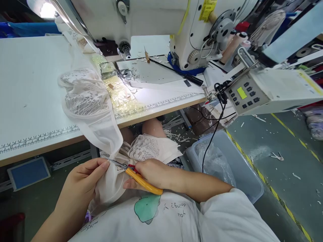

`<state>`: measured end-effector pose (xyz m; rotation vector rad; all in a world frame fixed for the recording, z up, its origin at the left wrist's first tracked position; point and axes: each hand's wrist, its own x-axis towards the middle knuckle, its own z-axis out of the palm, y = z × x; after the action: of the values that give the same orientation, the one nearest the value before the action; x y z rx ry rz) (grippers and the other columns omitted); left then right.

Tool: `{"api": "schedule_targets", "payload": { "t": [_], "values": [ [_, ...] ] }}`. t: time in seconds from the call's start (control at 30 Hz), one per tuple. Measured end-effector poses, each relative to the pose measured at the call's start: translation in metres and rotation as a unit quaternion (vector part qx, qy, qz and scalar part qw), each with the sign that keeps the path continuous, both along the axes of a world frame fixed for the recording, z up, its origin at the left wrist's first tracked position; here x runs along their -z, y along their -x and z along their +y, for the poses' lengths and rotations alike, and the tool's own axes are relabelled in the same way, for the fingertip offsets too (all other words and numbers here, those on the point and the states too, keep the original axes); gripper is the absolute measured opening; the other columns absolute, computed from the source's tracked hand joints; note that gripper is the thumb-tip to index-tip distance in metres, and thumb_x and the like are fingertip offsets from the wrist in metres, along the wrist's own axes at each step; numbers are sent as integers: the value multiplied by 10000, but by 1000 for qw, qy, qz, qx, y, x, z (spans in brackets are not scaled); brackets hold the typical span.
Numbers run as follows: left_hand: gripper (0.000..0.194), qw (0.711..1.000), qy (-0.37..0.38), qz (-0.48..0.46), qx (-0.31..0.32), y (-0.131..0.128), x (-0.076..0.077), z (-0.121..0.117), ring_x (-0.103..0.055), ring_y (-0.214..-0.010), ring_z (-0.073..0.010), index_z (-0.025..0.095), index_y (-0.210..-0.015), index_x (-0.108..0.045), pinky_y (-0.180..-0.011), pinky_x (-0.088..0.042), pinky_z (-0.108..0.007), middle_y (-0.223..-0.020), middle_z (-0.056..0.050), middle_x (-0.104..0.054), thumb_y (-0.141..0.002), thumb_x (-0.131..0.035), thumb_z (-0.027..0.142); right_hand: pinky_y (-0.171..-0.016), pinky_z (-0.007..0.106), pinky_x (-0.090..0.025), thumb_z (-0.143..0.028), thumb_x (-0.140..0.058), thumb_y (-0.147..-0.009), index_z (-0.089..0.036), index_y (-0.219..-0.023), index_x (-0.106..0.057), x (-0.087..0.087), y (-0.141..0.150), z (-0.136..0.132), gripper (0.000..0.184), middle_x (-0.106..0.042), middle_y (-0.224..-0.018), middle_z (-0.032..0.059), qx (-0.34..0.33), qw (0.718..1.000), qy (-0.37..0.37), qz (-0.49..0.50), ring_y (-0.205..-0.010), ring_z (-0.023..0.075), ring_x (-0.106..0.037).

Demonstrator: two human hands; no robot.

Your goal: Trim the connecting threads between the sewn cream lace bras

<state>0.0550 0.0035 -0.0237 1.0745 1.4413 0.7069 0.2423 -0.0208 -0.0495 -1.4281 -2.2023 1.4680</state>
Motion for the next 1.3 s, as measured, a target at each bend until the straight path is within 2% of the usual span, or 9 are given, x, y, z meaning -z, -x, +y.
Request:
{"api": "schedule_targets", "payload": {
  "t": [0.13,0.3,0.4,0.6,0.67,0.77,0.9,1.2,1.3],
  "values": [
    [189,996,-69,46,40,5,0,-2,-538,-557,-141,199,-597,-658,-477,-401,-214,-608,-4,-649,-675,-645,370,-480,219,-309,-480,-588,-749,-200,-616,-341,8,-11,1,396,-401,-564,-39,69,997,-10,36,-524,98,-387],
    [198,967,-181,101,147,11,7,-9,-592,-558,-134,222,-899,-645,-485,-440,-205,-675,0,-695,-755,-583,343,-594,263,-416,-531,-599,-702,-185,-765,-444,-10,-27,13,384,-533,-758,17,181,961,-145,152,-669,142,-495],
    [281,954,-208,106,189,9,11,-12,-506,-413,-96,231,-1078,-524,-391,-372,-185,-583,42,-658,-822,-515,348,-697,286,-447,-415,-607,-728,-179,-829,-475,-24,-21,17,289,-565,-838,34,166,950,-165,205,-757,155,-535],
    [188,930,-238,140,242,0,11,-9,-588,-451,-120,244,-992,-447,-395,-411,-196,-677,19,-704,-858,-455,376,-579,228,-428,-280,-571,-720,-187,-787,-464,-22,0,18,157,-521,-721,-15,134,960,-88,228,-638,112,-489],
    [153,903,-281,178,270,2,12,-5,-638,-520,-147,243,-970,-452,-451,-455,-224,-738,-4,-716,-862,-443,351,-562,221,-409,-247,-576,-699,-191,-783,-458,-19,-3,19,155,-513,-717,-20,142,954,-138,223,-623,109,-469],
    [130,821,-380,284,318,15,13,1,-677,-672,-201,217,-977,-483,-564,-487,-282,-849,-57,-715,-879,-418,272,-582,239,-396,-206,-557,-699,-190,-791,-460,-17,-17,21,135,-516,-734,-6,168,938,-235,192,-638,121,-469],
    [170,737,-411,400,357,40,11,9,-651,-696,-226,204,-918,-525,-611,-455,-316,-776,-52,-695,-912,-367,265,-595,264,-386,-163,-550,-695,-201,-747,-437,-16,-43,19,131,-538,-748,5,247,924,-255,140,-642,132,-478],
    [234,750,-423,361,358,51,10,14,-623,-673,-192,194,-834,-561,-635,-425,-287,-745,-28,-686,-919,-353,257,-578,274,-406,-221,-563,-733,-211,-795,-471,-10,-70,12,111,-556,-731,2,304,913,-270,39,-652,147,-522],
    [233,752,-414,349,377,50,13,13,-624,-657,-180,188,-939,-580,-573,-409,-266,-785,-33,-688,-922,-364,271,-592,280,-416,-235,-559,-728,-213,-774,-458,-11,-72,13,113,-545,-699,0,311,905,-289,17,-679,161,-541]
  ]
}}
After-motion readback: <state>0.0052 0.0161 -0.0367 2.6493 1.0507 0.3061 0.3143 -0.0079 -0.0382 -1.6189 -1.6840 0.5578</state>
